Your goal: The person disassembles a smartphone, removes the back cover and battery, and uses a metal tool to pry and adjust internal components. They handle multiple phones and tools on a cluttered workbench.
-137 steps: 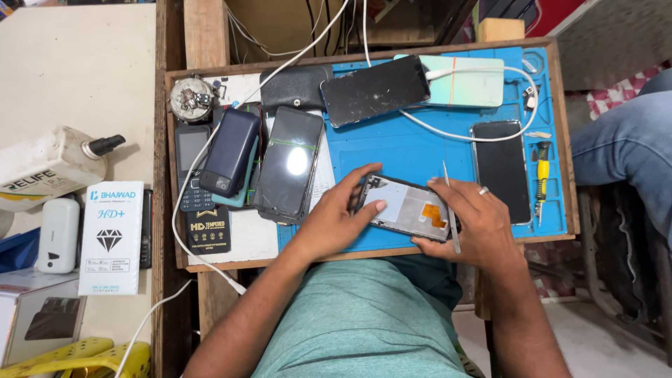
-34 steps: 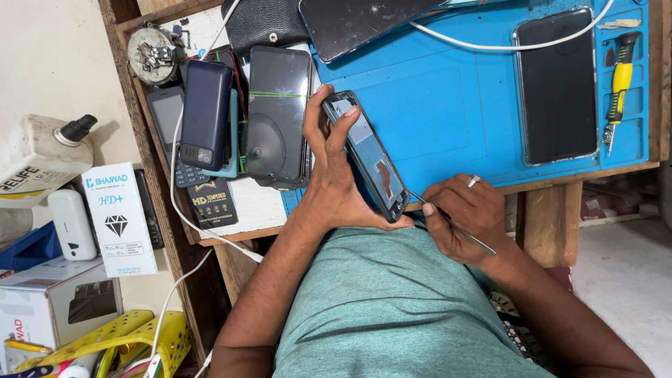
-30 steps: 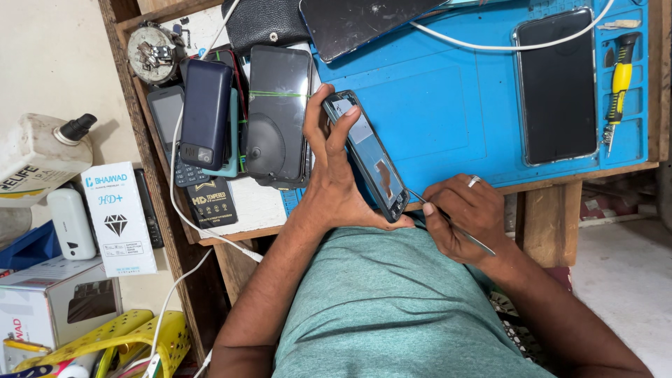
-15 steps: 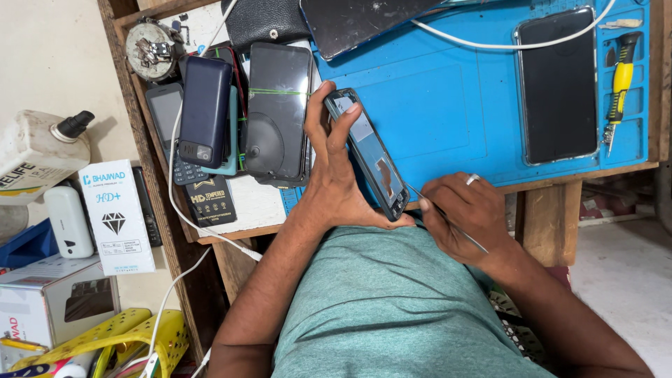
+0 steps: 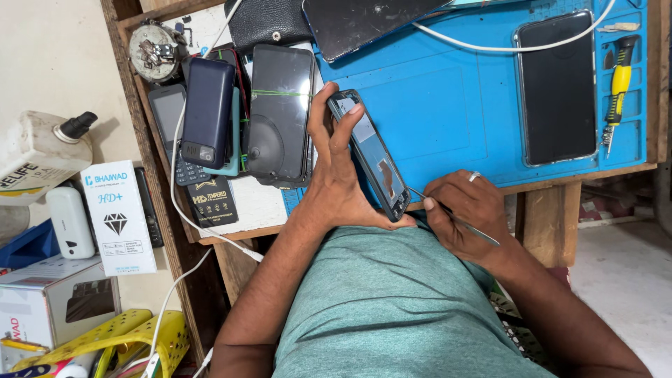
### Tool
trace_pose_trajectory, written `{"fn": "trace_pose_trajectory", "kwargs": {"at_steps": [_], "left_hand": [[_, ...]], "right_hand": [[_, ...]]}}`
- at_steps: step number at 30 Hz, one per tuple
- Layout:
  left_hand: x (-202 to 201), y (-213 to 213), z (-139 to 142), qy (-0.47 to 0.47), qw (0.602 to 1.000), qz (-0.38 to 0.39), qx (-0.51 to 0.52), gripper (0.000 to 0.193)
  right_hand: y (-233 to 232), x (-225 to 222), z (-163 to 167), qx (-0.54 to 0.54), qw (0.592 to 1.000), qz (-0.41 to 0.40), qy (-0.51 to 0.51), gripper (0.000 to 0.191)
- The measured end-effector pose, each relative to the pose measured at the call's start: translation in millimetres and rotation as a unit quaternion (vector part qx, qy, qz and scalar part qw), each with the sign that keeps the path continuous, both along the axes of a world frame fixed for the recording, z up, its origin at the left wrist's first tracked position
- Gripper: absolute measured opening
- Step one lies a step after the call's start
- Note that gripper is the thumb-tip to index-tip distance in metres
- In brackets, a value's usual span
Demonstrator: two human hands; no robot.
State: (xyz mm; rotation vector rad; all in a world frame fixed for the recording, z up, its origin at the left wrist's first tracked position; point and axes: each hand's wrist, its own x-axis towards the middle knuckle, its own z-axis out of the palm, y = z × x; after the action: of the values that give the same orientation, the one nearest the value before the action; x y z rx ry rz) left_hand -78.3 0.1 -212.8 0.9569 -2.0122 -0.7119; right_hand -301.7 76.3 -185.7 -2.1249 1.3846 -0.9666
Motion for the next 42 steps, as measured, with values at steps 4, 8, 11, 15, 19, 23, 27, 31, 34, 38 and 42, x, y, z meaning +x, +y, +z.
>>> {"fn": "trace_pose_trajectory", "kwargs": {"at_steps": [4, 8, 11, 15, 19, 23, 27, 31, 34, 38, 42], "left_hand": [[0.3, 0.4, -0.4, -0.004, 1.000, 0.003, 0.002, 0.155], [0.4, 0.4, -0.5, -0.002, 1.000, 0.005, -0.004, 0.155], [0.1, -0.2, -0.6, 0.000, 1.000, -0.002, 0.001, 0.154], [0.0, -0.2, 0.5, 0.000, 1.000, 0.003, -0.004, 0.154], [-0.4, -0.1, 1.9, -0.002, 1.000, 0.003, -0.008, 0.155], [0.3, 0.0, 1.6, -0.008, 1.000, 0.006, -0.006, 0.156], [0.2, -0.1, 0.1, 0.002, 1.000, -0.005, 0.001, 0.155], [0.5, -0.1, -0.2, -0.005, 1.000, 0.001, -0.003, 0.156], [0.3, -0.2, 0.1, -0.002, 1.000, -0.001, -0.002, 0.156], [0.2, 0.0, 0.9, 0.005, 1.000, -0.005, 0.000, 0.155], [0.6, -0.3, 1.4, -0.003, 1.000, 0.002, -0.007, 0.155]], "right_hand": [[0.0, 0.5, -1.0, -0.010, 1.000, 0.001, -0.010, 0.023], [-0.8, -0.2, -1.2, -0.014, 1.000, 0.004, -0.010, 0.023], [-1.0, -0.3, -0.7, -0.002, 1.000, 0.000, -0.009, 0.024], [-0.4, 1.2, -0.4, -0.002, 1.000, 0.005, 0.026, 0.022], [-0.3, 2.2, -1.9, -0.009, 1.000, -0.008, 0.015, 0.020], [-0.4, 1.1, -3.9, -0.033, 0.999, -0.004, -0.003, 0.019], [-0.7, 0.8, -5.7, -0.022, 1.000, -0.004, -0.001, 0.023], [-0.9, 0.6, -5.7, -0.019, 1.000, -0.004, -0.002, 0.023], [-1.1, 0.6, -5.1, -0.019, 1.000, -0.002, 0.004, 0.023], [-0.7, 0.1, -3.3, -0.008, 1.000, 0.002, 0.013, 0.022], [-0.3, 0.1, -2.4, -0.001, 1.000, 0.006, 0.026, 0.018]]}}
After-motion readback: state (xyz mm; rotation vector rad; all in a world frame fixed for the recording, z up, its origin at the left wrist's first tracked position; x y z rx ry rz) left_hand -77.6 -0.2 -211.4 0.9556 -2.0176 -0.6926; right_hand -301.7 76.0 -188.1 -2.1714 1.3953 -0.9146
